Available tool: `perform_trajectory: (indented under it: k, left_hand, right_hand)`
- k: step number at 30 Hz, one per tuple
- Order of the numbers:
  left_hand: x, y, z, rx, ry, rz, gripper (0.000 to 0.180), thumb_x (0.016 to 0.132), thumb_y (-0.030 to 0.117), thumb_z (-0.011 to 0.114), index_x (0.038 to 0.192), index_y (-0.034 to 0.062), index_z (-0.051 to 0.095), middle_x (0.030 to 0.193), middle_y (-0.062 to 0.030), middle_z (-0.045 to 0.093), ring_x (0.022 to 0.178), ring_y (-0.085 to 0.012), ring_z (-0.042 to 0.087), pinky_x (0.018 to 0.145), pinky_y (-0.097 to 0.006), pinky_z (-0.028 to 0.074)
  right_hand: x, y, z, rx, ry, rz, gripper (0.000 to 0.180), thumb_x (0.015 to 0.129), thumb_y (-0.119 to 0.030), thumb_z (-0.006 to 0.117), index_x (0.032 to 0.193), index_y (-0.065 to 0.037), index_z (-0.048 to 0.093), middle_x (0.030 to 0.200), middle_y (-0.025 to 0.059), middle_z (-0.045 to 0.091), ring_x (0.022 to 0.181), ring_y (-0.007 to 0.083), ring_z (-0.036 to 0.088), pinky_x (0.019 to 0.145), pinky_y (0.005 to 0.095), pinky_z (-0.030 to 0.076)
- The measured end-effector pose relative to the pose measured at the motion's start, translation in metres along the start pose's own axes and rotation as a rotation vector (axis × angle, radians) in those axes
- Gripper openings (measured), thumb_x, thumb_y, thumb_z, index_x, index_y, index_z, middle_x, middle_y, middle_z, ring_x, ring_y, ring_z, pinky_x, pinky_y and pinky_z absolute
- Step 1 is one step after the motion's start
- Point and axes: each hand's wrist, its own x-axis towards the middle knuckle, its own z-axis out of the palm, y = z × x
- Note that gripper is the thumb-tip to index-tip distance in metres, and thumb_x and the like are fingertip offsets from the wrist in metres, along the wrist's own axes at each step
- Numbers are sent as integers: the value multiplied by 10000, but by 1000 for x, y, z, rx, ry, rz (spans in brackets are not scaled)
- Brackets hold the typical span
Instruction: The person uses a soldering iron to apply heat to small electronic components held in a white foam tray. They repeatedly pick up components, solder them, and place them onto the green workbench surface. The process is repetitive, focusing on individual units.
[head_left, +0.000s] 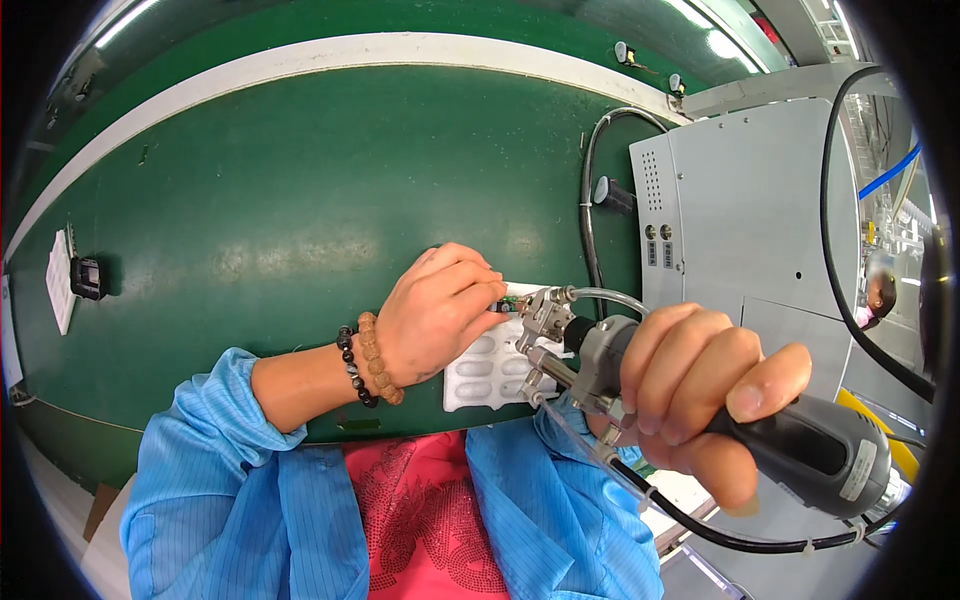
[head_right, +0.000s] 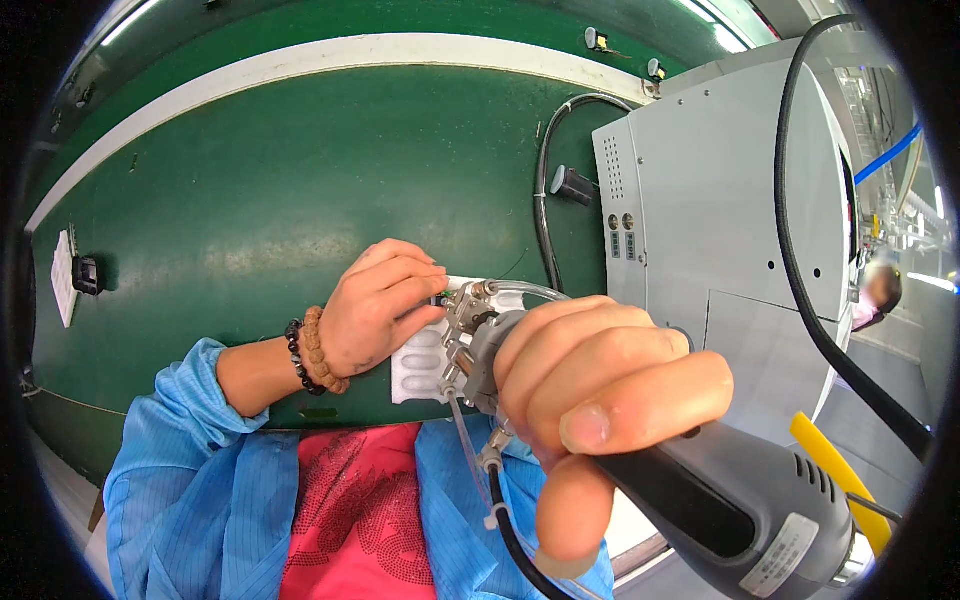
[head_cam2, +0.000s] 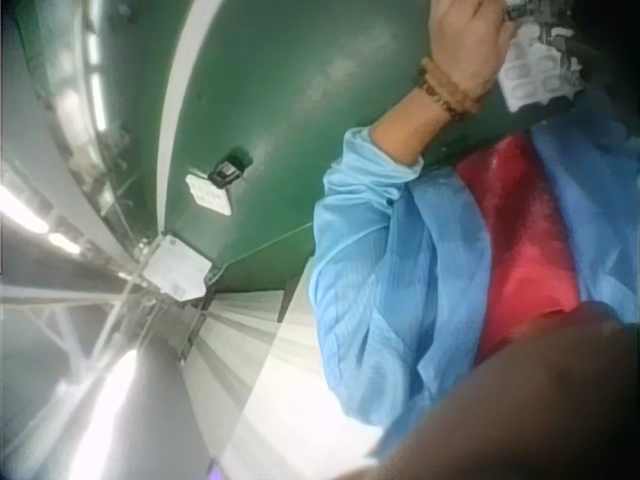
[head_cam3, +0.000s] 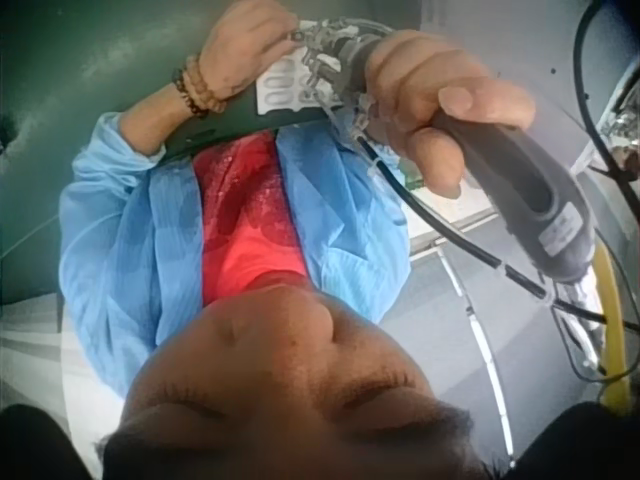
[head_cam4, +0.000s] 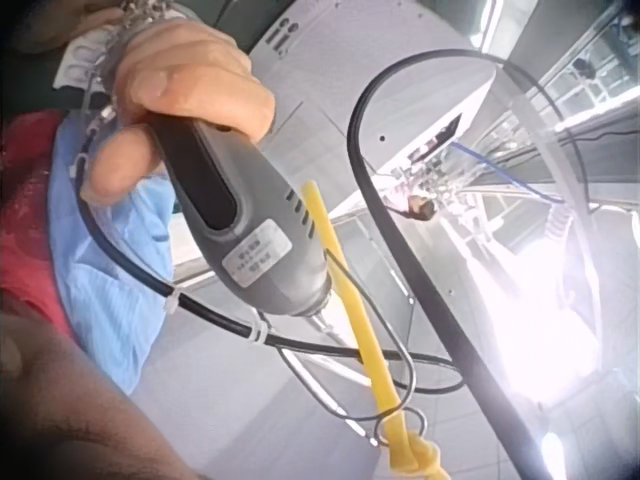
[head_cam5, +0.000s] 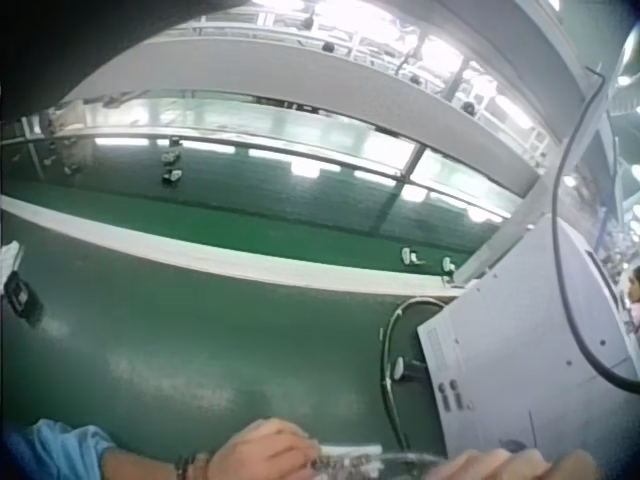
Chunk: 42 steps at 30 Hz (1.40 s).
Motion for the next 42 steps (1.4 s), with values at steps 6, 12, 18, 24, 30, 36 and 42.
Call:
perform_trajectory:
  k: [6, 12, 18, 24, 30, 36, 42]
  left_hand:
    - [3, 1, -4, -18, -17, -5, 350, 649, 53, 815, 970, 0, 684, 1009, -108, 682, 990, -307, 630, 853, -398, 527]
    - [2, 2, 0, -40, -2, -6, 345, 646, 48, 814, 962, -4, 686, 989, -110, 682, 989, -308, 631, 855, -396, 531]
    - [1, 0, -6, -24, -4, -26, 335, 668, 71, 816, 967, 1, 683, 970, -110, 679, 976, -304, 632, 846, -397, 530]
    - [-5, -4, 2, 7, 35, -10, 321, 695, 111, 821, 965, 8, 681, 963, -109, 672, 966, -311, 629, 839, -404, 522]
    - [5, 8, -6, -35, 41, -11, 279, 736, 147, 819, 969, 43, 707, 975, -99, 671, 991, -304, 614, 841, -395, 511]
    - [52, 2, -72, 39, -69, -123, 242, 774, 168, 810, 962, 36, 735, 926, -138, 691, 880, -305, 649, 785, -383, 516]
    - [179, -108, -117, 730, 112, -252, 410, 883, 311, 703, 1151, 4, 664, 1076, -185, 690, 1025, -367, 625, 920, -427, 491]
  right_hand:
    - [6, 0, 2, -8, -21, 58, 450, 889, -413, 723, 1033, -94, 439, 667, -19, 543, 494, 94, 530, 449, 230, 441]
    - [16, -3, 0, -12, -130, 171, 398, 906, -337, 724, 1013, -98, 424, 676, -10, 544, 505, 107, 539, 467, 251, 433]
    - [9, 2, 8, 27, 30, 110, 393, 900, -315, 731, 1034, -80, 447, 673, -4, 526, 505, 120, 512, 465, 262, 429]
    - [-12, -45, -8, 84, 147, -138, 410, 881, -369, 747, 1026, -60, 519, 623, -21, 518, 506, 81, 522, 487, 214, 454]
    - [-21, -58, -16, 17, 105, -120, 404, 884, -366, 743, 1012, -64, 508, 632, -14, 549, 502, 75, 544, 480, 198, 465]
    - [-20, -58, -21, 28, 74, -111, 399, 871, -336, 762, 989, -71, 489, 608, -17, 543, 471, 75, 535, 434, 189, 464]
    - [-14, -57, -13, -11, 101, -118, 379, 885, -297, 751, 979, -61, 470, 645, 16, 539, 472, 116, 538, 434, 239, 480]
